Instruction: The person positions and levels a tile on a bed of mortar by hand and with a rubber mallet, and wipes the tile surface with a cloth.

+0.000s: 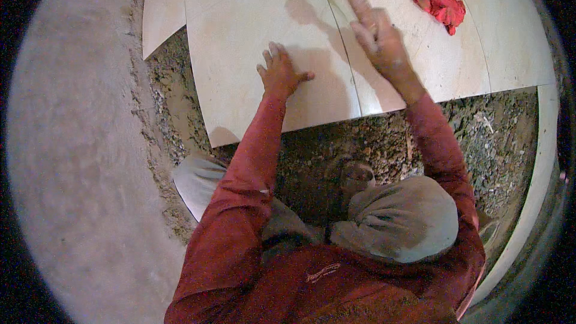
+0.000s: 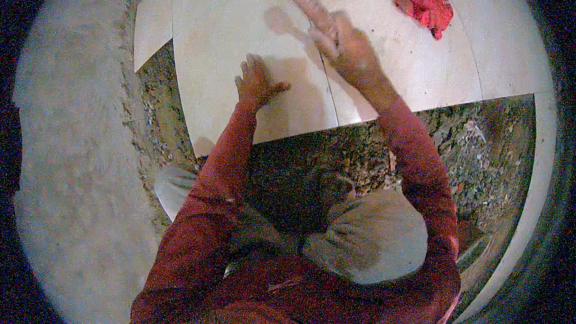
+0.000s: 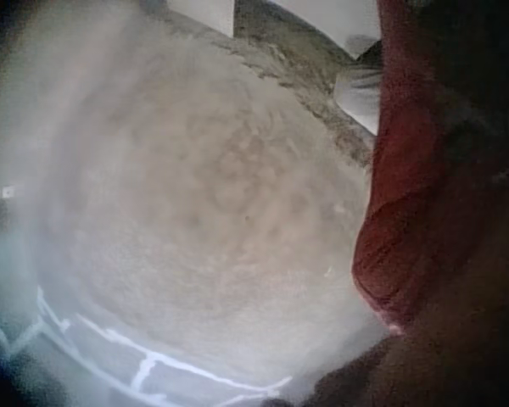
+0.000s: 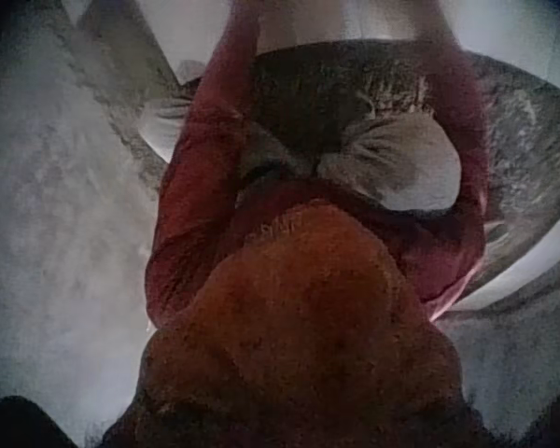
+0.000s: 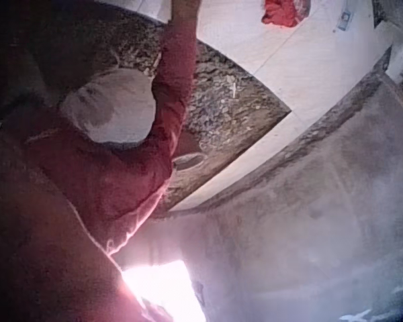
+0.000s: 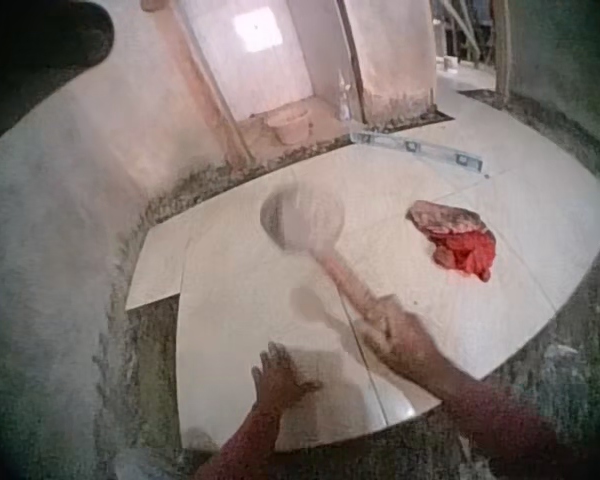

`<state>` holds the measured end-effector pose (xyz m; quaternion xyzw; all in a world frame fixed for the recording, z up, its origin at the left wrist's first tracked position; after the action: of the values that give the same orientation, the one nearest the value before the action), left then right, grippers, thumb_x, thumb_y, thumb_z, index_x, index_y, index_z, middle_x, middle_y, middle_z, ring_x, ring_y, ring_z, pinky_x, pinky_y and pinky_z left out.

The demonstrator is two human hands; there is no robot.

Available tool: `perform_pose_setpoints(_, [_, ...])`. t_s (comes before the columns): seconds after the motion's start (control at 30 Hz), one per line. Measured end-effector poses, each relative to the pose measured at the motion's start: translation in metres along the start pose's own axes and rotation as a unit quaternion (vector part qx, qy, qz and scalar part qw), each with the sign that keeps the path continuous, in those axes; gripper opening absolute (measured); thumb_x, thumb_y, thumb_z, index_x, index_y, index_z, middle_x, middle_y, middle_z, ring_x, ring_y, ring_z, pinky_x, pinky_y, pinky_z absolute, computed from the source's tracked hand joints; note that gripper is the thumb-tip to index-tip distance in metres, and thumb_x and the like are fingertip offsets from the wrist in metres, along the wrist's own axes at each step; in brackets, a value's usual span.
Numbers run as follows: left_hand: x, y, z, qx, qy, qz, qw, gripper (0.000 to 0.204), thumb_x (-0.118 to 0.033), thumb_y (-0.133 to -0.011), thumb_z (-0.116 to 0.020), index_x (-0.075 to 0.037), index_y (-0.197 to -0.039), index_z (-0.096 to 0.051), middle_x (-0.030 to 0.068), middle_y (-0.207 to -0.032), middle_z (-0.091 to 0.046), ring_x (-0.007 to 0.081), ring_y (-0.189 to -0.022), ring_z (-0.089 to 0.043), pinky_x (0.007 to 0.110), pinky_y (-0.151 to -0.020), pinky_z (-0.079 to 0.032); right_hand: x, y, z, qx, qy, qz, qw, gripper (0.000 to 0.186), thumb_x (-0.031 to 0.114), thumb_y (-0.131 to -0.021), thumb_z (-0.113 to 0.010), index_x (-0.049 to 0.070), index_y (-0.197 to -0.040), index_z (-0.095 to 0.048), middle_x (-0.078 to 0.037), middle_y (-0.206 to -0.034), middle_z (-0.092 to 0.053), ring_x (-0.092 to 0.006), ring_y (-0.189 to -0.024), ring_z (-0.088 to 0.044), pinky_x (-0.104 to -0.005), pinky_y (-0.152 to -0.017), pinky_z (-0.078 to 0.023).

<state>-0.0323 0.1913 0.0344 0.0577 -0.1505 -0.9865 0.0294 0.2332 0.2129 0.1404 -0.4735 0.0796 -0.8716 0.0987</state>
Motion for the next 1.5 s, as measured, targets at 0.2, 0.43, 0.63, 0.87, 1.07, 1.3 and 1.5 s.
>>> perform_pose_setpoints(0.2, [-0.008,-0.009,-0.005,0.033,-0.056,0.012,0.998,0.138,-0.074,-0.066,-0.081,0.005,-0.16,-0.02,0.0247,-0.17,-0.017,0.0456,-0.154,-0.023,0.075,-0.115,-0.021,-0.054,-0.031,-0.049,0.124,0.143,0.035,0.981,0.044,0.04,-0.101,-0.062,0.003,-0.12,-0.048,-0.029,-0.094,-0.069,-0.051,-0.087,-0.067,-0.0561,-0.074,-0.053])
perform_pose_setpoints(0.43, [-0.002,-0.005,-0.004,0.042,-0.044,0.013,0.998,0.135,-0.069,-0.07,-0.082,0.006,-0.161,-0.017,0.0249,-0.17,-0.015,0.0457,-0.154,-0.023,0.077,-0.113,-0.018,0.008,-0.026,-0.039,0.051,0.0,0.02,0.998,0.05,0.049,-0.099,-0.063,0.002,-0.111,-0.053,-0.029,-0.08,-0.067,-0.051,-0.079,-0.067,-0.0584,-0.067,-0.054])
perform_pose_setpoints(0.63, [-0.015,-0.005,0.003,0.064,-0.074,0.015,0.995,0.134,-0.071,-0.07,-0.08,0.006,-0.16,-0.018,0.0253,-0.17,-0.016,0.046,-0.154,-0.024,0.077,-0.114,-0.017,-0.029,-0.044,-0.047,0.056,0.111,0.087,0.988,0.042,0.045,-0.1,-0.06,0.005,-0.109,-0.056,-0.024,-0.087,-0.071,-0.0464,-0.081,-0.07,-0.0575,-0.069,-0.057])
perform_pose_setpoints(0.87, [0.0,-0.004,-0.017,0.025,-0.08,-0.013,0.996,0.138,-0.081,-0.07,-0.073,0.006,-0.161,-0.016,0.0264,-0.17,-0.015,0.0458,-0.155,-0.022,0.079,-0.111,-0.02,0.004,-0.007,-0.046,0.084,0.028,0.011,0.996,0.041,0.043,-0.1,-0.06,0.004,-0.108,-0.055,-0.024,-0.089,-0.07,-0.0466,-0.081,-0.069,-0.0582,-0.07,-0.056])
perform_pose_setpoints(1.07, [0.01,-0.001,-0.008,0.025,-0.062,0.01,0.998,0.135,-0.075,-0.07,-0.078,0.005,-0.161,-0.018,0.0272,-0.169,-0.016,0.0475,-0.153,-0.023,0.079,-0.112,-0.019,0.02,-0.023,-0.049,0.079,0.109,0.089,0.987,0.043,0.044,-0.1,-0.061,0.004,-0.116,-0.053,-0.027,-0.087,-0.069,-0.0475,-0.083,-0.07,-0.0576,-0.069,-0.055])
perform_pose_setpoints(1.3, [-0.008,-0.008,-0.007,0.004,-0.081,-0.018,0.997,0.136,-0.082,-0.07,-0.071,0.007,-0.16,-0.02,0.027,-0.168,-0.02,0.047,-0.153,-0.025,0.08,-0.11,-0.022,-0.031,0.024,-0.048,0.144,0.167,0.032,0.975,0.042,0.042,-0.101,-0.06,0.003,-0.112,-0.05,-0.029,-0.081,-0.066,-0.0518,-0.082,-0.066,-0.06,-0.07,-0.051])
perform_pose_setpoints(1.5, [0.0,-0.02,-0.008,0.001,-0.13,0.001,0.991,0.135,-0.084,-0.071,-0.068,0.007,-0.159,-0.022,0.0266,-0.167,-0.023,0.0468,-0.151,-0.028,0.08,-0.107,-0.026,-0.051,-0.044,0.009,0.039,0.187,0.009,0.982,0.037,0.038,-0.102,-0.059,0.004,-0.118,-0.053,-0.025,-0.092,-0.07,-0.048,-0.087,-0.069,-0.0565,-0.075,-0.054])
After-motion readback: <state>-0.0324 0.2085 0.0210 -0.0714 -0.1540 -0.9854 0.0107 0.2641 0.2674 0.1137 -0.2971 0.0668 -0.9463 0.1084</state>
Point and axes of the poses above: each hand's wrist, its own y-axis away from the middle knuckle, its own z-axis out of the back of the hand, x = y × z, the point moved 5 cm from there along -y, towards the middle knuckle
